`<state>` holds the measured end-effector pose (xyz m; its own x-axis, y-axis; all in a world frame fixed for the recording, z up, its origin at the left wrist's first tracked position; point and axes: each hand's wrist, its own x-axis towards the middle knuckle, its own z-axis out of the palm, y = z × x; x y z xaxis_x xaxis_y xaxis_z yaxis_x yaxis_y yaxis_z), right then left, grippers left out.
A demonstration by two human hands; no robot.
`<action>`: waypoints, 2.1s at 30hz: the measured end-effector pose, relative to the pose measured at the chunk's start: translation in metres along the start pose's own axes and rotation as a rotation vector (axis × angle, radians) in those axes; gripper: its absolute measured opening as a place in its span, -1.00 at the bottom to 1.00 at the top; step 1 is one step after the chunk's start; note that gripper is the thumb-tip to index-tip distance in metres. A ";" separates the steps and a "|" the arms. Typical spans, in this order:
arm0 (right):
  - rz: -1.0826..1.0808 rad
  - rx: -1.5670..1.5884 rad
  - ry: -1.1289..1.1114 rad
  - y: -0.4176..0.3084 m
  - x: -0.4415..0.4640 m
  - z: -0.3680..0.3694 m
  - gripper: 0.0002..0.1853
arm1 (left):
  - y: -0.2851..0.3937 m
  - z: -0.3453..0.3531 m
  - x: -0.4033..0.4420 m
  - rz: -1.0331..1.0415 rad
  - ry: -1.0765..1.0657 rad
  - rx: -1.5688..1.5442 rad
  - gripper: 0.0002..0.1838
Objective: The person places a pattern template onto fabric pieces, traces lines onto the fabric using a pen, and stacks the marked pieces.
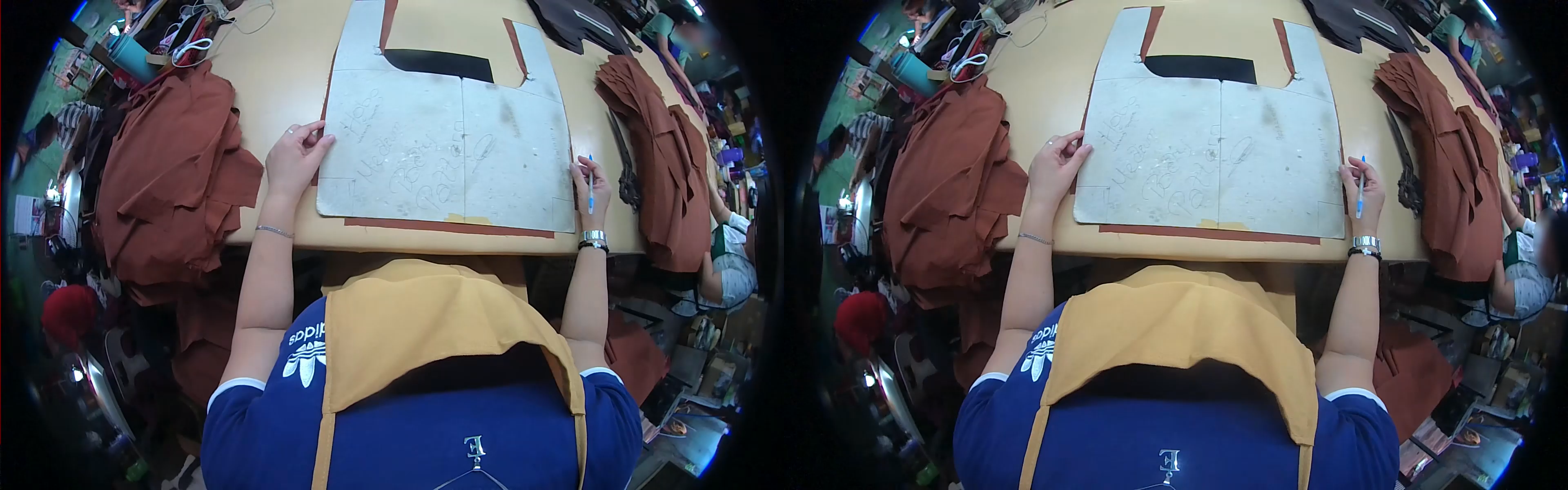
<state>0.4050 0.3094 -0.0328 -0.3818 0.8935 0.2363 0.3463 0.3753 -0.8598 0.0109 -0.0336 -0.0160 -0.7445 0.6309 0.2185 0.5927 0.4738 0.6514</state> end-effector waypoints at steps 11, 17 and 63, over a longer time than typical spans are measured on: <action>-0.017 -0.038 0.000 -0.003 -0.001 0.000 -0.71 | 0.004 -0.002 0.000 0.000 -0.001 0.040 -0.65; -0.009 -0.035 0.007 -0.003 -0.002 0.001 -0.72 | 0.004 -0.002 -0.001 -0.002 -0.002 0.027 -0.65; 0.085 0.469 -0.166 -0.090 0.039 0.099 -0.71 | 0.119 0.091 0.113 0.513 -0.425 0.150 -0.48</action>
<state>0.2738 0.2862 0.0092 -0.5130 0.8508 0.1144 -0.0254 0.1182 -0.9927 0.0253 0.1505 0.0199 -0.1909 0.9703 0.1489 0.8973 0.1109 0.4273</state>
